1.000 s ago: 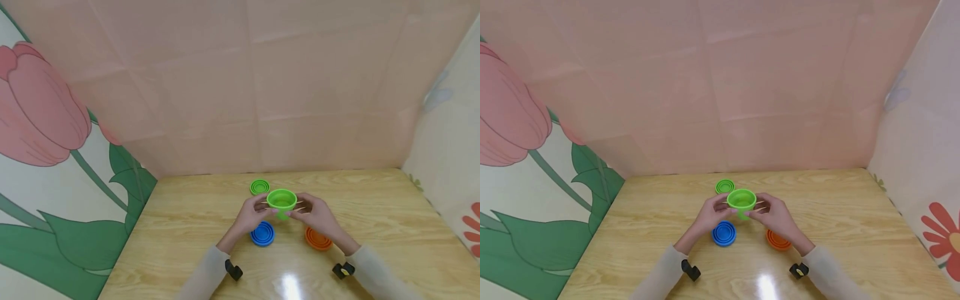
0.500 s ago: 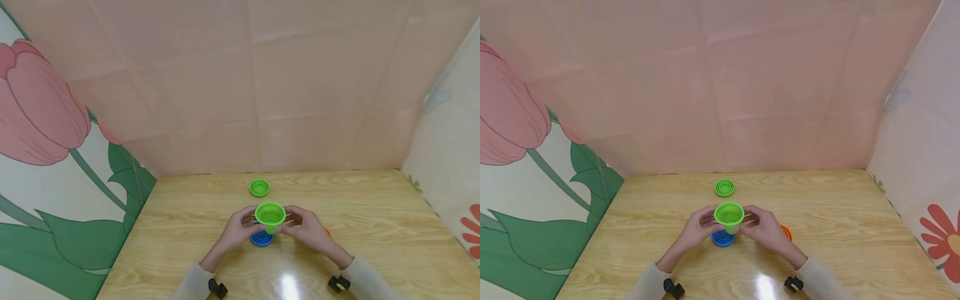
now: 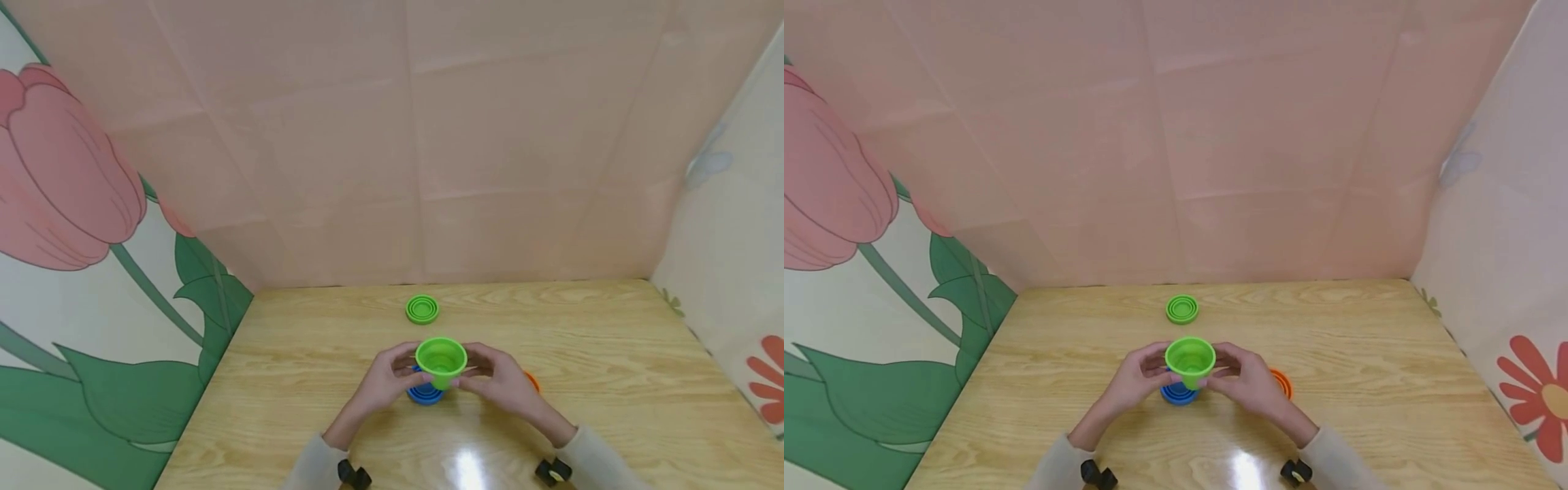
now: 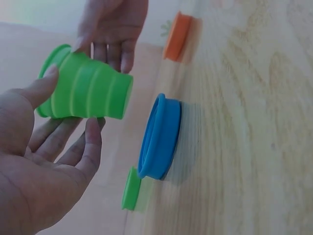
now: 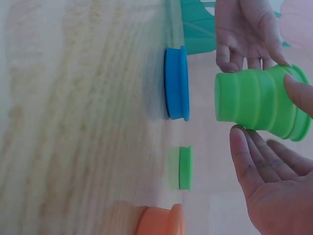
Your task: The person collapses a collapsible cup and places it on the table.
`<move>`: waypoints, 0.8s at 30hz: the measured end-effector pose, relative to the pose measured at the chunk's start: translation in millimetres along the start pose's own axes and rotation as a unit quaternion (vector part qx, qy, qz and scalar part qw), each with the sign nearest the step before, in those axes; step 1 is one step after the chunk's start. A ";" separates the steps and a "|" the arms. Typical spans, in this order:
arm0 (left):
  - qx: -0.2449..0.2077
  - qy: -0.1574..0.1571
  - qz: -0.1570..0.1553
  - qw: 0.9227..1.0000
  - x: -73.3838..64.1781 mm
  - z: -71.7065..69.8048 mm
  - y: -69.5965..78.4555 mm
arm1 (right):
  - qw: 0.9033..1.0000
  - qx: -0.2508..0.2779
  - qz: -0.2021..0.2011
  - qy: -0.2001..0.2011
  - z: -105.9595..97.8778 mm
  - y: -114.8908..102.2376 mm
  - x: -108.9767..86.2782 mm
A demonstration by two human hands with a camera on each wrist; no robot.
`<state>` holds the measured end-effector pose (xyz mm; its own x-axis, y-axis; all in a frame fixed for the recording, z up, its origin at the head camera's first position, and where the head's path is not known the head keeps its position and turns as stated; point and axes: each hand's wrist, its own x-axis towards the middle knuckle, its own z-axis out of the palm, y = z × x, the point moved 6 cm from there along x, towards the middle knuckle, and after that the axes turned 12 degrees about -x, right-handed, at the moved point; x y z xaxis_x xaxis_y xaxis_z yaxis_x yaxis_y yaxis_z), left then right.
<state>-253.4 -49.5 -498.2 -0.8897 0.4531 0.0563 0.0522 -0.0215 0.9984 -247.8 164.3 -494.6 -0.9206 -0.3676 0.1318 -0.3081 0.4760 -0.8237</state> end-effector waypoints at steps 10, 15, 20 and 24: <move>-0.025 0.005 -0.009 1.000 -3.2 2.7 -6.4 | 0.999 -0.020 -0.025 0.004 3.3 -5.1 0.4; -0.010 0.017 -0.011 1.000 -2.1 2.3 -5.9 | 1.000 -0.023 -0.011 0.012 3.6 -6.2 1.2; 0.019 0.037 -0.012 0.999 -3.7 -1.2 -4.7 | 0.999 -0.023 0.021 0.008 5.5 -3.2 -0.6; 0.026 0.051 -0.009 0.998 -7.3 -4.7 -4.1 | 0.999 -0.021 0.043 0.001 6.3 -0.6 -1.9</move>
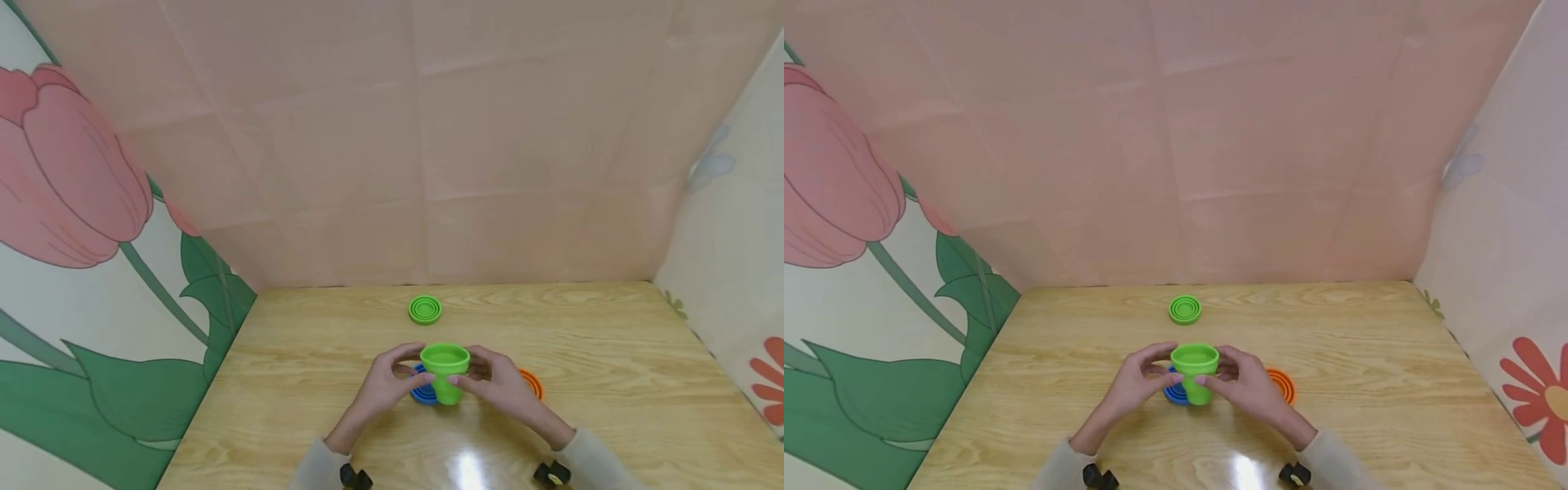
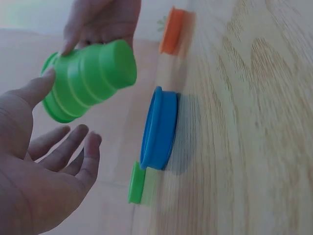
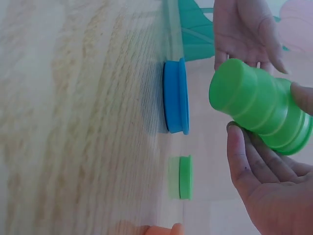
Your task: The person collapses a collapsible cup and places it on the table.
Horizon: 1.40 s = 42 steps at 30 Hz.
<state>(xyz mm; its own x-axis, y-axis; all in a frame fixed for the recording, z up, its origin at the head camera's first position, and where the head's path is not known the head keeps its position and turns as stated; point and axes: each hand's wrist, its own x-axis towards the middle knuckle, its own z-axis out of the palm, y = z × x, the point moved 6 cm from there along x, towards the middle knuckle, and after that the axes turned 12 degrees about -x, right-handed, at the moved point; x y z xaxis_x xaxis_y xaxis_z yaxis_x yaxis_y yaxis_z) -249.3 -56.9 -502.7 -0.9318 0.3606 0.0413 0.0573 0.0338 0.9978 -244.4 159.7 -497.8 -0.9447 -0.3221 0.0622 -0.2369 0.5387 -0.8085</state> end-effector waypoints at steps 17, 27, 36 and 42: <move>-0.073 -0.015 0.012 0.997 -0.9 4.3 -0.6 | 0.998 0.018 0.014 -0.059 0.4 0.1 -1.1; -0.110 0.023 -0.044 0.993 -2.3 -1.5 -14.4 | 0.998 -0.004 -0.055 -0.027 -19.5 0.6 3.4; -0.166 0.032 -0.091 0.981 -3.0 2.0 -23.4 | 0.996 0.038 -0.081 -0.027 -17.3 -7.7 5.6; -0.201 0.038 -0.102 0.973 -2.8 6.9 -28.1 | 0.996 0.033 -0.076 -0.028 -13.4 -9.2 5.6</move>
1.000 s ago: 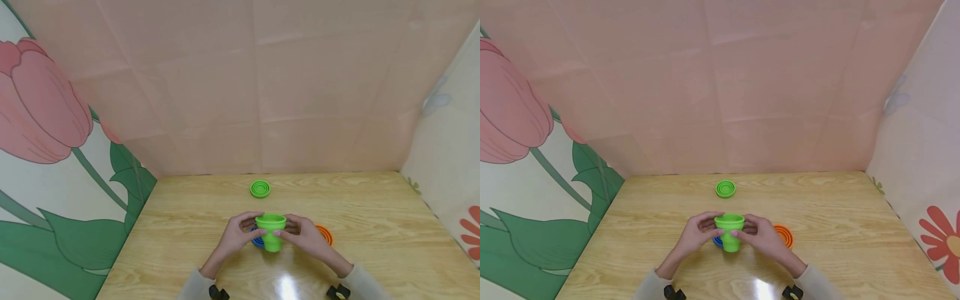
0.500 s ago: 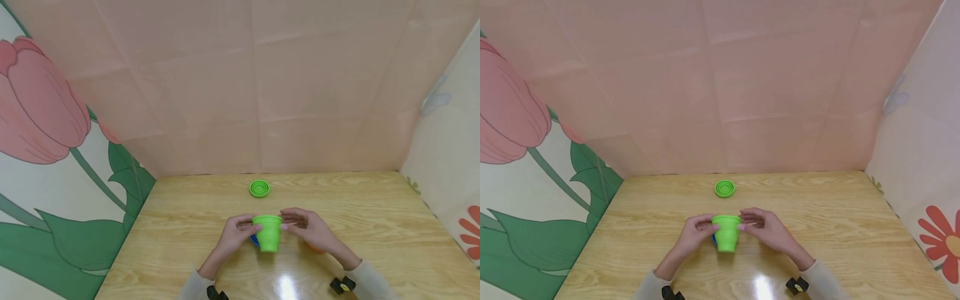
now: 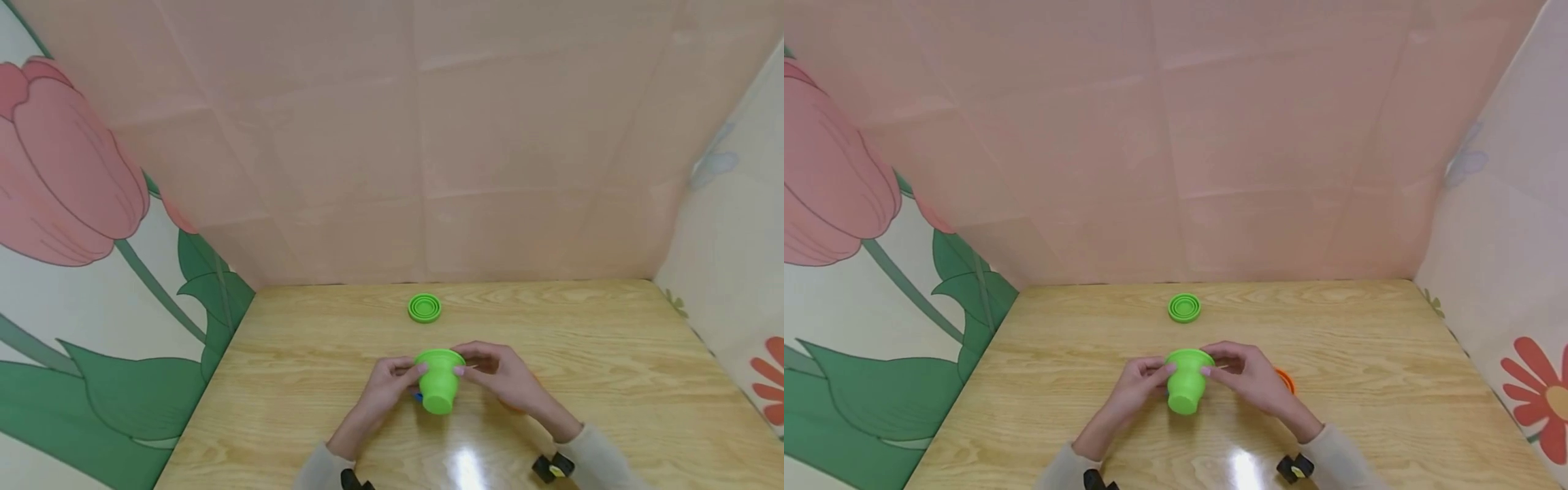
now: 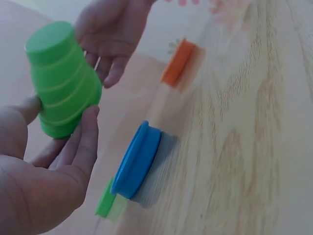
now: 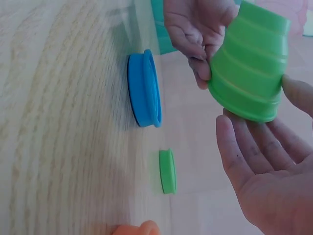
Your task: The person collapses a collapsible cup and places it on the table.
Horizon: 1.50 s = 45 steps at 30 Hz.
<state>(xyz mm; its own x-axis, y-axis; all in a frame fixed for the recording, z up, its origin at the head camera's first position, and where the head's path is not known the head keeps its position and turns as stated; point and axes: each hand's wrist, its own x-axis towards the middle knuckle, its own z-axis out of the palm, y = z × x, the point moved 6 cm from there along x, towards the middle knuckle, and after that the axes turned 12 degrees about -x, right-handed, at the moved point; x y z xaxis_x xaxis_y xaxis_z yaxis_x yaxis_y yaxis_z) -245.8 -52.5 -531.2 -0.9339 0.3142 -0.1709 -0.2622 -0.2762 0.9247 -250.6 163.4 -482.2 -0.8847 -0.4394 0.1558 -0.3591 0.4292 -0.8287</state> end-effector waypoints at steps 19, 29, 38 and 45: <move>0.009 -0.026 -0.009 1.000 -2.0 8.4 6.5 | 0.978 0.190 0.076 -0.039 12.1 12.7 -0.1; -0.041 -0.035 -0.019 0.998 -1.6 9.1 1.3 | 0.951 0.255 0.150 -0.089 19.6 17.1 -4.3; -0.057 -0.029 -0.039 0.997 0.0 4.0 -6.8 | 0.944 0.265 0.174 -0.097 23.5 21.9 -6.7; -0.063 -0.016 -0.046 0.997 1.9 0.9 -8.1 | 0.941 0.270 0.181 -0.097 26.0 20.3 -5.1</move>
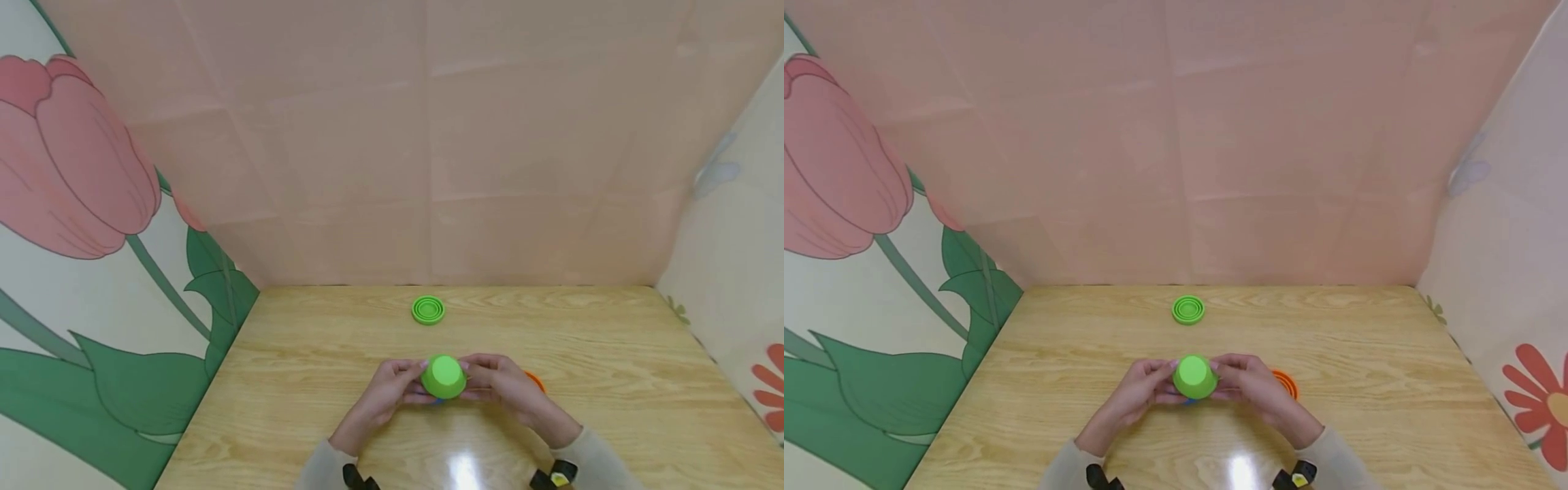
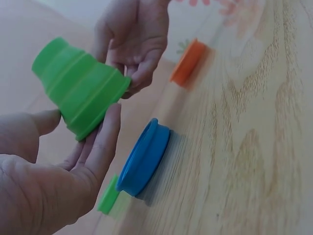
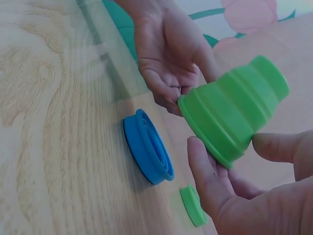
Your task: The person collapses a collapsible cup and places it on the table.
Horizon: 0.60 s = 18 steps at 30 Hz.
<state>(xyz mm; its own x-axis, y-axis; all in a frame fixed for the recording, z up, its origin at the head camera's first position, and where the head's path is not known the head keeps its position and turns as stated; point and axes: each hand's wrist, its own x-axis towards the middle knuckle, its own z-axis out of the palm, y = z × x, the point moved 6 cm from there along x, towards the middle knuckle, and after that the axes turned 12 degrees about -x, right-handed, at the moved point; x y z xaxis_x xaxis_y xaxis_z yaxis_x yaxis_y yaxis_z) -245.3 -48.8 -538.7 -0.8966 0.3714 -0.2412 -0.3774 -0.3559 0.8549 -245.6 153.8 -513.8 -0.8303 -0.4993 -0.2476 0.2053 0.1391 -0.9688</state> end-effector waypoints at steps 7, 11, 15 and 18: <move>0.007 0.020 -0.001 1.000 2.8 -3.8 0.5 | 1.000 0.002 0.022 0.017 -2.3 6.9 4.3; 0.010 0.036 -0.007 0.999 4.4 -6.7 0.0 | 0.999 -0.004 0.039 0.028 -4.5 12.0 5.7; 0.015 0.047 -0.007 0.999 5.9 -7.5 -0.8 | 0.999 -0.003 0.042 0.032 -4.8 14.3 6.5; 0.015 0.048 -0.005 0.999 6.9 -6.5 -2.4 | 0.999 0.003 0.037 0.034 -4.3 15.3 6.6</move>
<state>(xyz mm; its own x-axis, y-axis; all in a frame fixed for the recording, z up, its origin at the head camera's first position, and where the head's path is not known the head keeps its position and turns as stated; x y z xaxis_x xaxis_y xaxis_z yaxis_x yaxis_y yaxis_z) -252.1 -50.9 -545.5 -0.9116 0.2908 -0.2905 -0.3800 -0.3268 0.8653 -250.2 156.4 -530.1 -0.8463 -0.4278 -0.3176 0.2708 0.1680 -0.9479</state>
